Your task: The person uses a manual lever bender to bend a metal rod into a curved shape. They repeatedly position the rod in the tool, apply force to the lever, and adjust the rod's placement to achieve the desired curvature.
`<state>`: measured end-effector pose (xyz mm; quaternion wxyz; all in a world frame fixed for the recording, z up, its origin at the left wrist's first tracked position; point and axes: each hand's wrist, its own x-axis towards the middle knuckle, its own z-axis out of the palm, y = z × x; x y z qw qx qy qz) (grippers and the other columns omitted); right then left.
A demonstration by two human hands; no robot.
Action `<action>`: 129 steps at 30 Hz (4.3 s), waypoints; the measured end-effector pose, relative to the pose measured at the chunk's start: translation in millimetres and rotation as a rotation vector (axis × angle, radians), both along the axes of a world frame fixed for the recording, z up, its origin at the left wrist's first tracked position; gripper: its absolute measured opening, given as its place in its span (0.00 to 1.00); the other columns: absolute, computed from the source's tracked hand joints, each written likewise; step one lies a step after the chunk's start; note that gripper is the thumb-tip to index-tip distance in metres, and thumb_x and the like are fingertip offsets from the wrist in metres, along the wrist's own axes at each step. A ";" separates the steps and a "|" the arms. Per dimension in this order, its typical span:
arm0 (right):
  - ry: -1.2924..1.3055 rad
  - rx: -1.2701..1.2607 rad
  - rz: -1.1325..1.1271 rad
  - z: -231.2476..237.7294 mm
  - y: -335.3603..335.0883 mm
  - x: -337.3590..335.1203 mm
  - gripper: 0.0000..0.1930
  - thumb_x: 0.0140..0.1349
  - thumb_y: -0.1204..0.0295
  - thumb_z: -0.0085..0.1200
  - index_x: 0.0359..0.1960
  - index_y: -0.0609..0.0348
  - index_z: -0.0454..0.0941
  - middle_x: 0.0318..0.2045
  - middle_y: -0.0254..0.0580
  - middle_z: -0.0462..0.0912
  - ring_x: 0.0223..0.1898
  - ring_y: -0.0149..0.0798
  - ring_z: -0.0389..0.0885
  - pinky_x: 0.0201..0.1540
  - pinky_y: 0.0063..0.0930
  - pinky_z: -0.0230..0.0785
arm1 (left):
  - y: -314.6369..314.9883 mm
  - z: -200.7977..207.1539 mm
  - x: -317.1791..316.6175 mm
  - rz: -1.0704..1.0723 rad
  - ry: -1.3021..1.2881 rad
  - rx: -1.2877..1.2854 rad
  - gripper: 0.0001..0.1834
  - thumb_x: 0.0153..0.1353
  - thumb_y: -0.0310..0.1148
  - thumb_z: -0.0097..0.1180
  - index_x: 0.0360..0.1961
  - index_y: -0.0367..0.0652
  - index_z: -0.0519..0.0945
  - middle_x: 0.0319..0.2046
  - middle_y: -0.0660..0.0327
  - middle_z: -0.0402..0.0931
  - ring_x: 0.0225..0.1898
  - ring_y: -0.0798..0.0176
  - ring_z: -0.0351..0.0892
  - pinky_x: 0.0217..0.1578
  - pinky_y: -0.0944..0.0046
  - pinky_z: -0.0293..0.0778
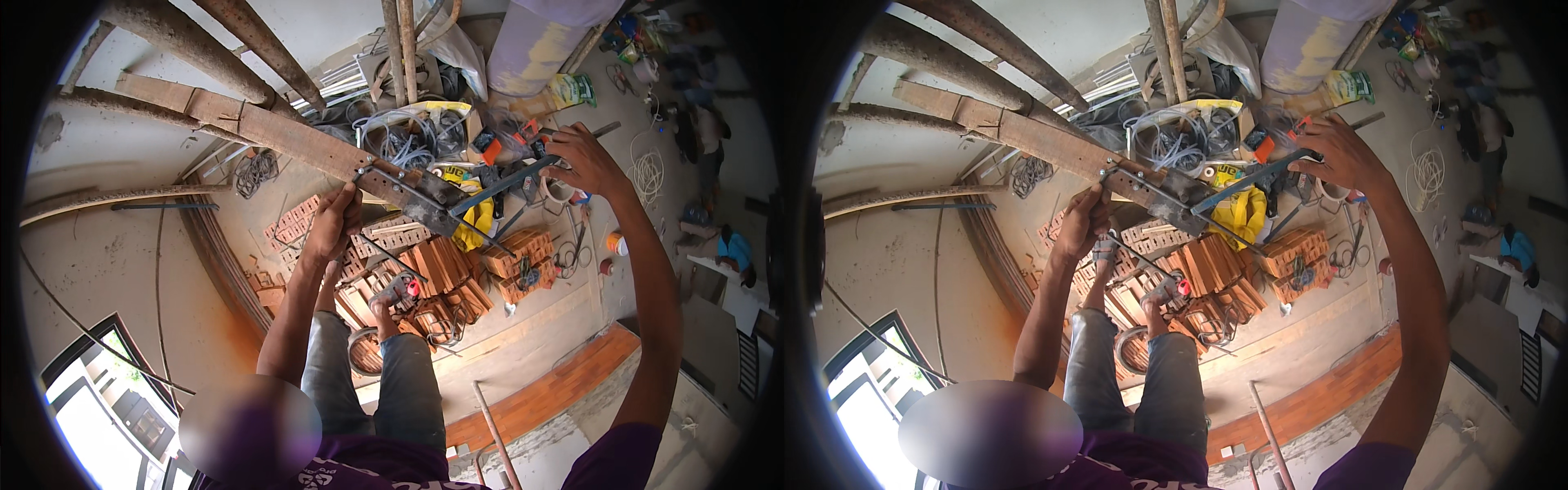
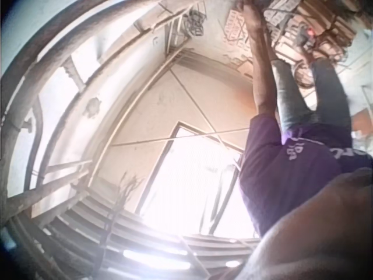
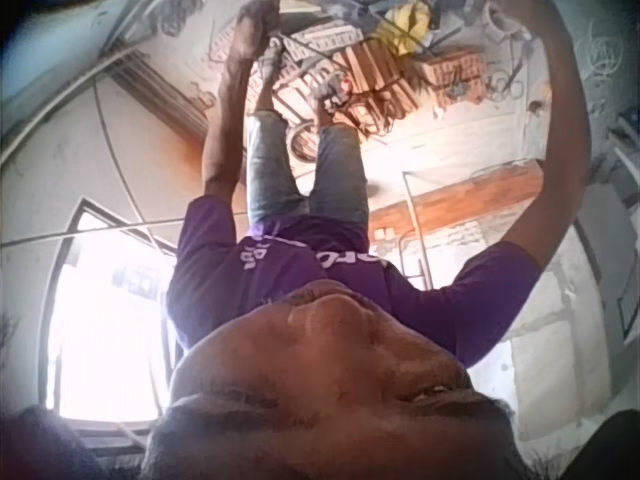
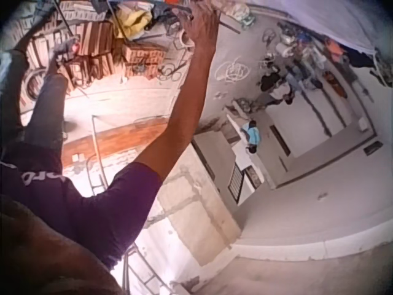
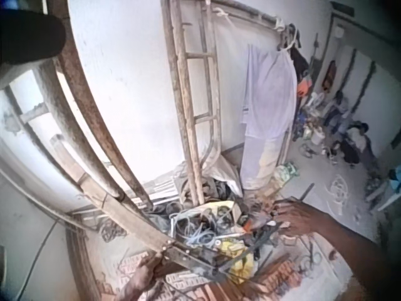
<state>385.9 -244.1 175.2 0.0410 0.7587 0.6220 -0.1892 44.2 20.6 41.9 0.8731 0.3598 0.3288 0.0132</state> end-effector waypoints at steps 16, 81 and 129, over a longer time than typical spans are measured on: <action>-0.088 0.071 0.179 -26.5 44.1 13.9 0.25 0.51 0.48 0.60 0.36 0.60 0.75 0.32 0.40 0.72 0.43 0.44 0.70 0.51 0.39 0.61 | -8.7 -4.5 -0.6 0.093 0.021 0.065 0.15 0.71 0.43 0.46 0.32 0.44 0.73 0.17 0.78 0.51 0.16 0.80 0.47 0.16 0.76 0.48; -0.240 0.298 -0.285 -81.1 -101.9 -27.5 0.23 0.44 0.58 0.65 0.37 0.63 0.76 0.29 0.48 0.76 0.33 0.53 0.73 0.40 0.44 0.62 | -26.8 -26.9 -10.8 0.307 -0.142 0.014 0.12 0.72 0.40 0.43 0.38 0.45 0.73 0.15 0.77 0.48 0.14 0.80 0.45 0.12 0.75 0.43; -0.280 0.347 -0.599 -90.6 -147.7 -111.9 0.18 0.36 0.70 0.67 0.31 0.59 0.74 0.23 0.45 0.75 0.29 0.52 0.74 0.36 0.43 0.62 | -24.1 -37.2 -8.3 0.245 -0.248 0.063 0.14 0.72 0.42 0.44 0.35 0.43 0.73 0.14 0.75 0.48 0.13 0.80 0.42 0.12 0.75 0.41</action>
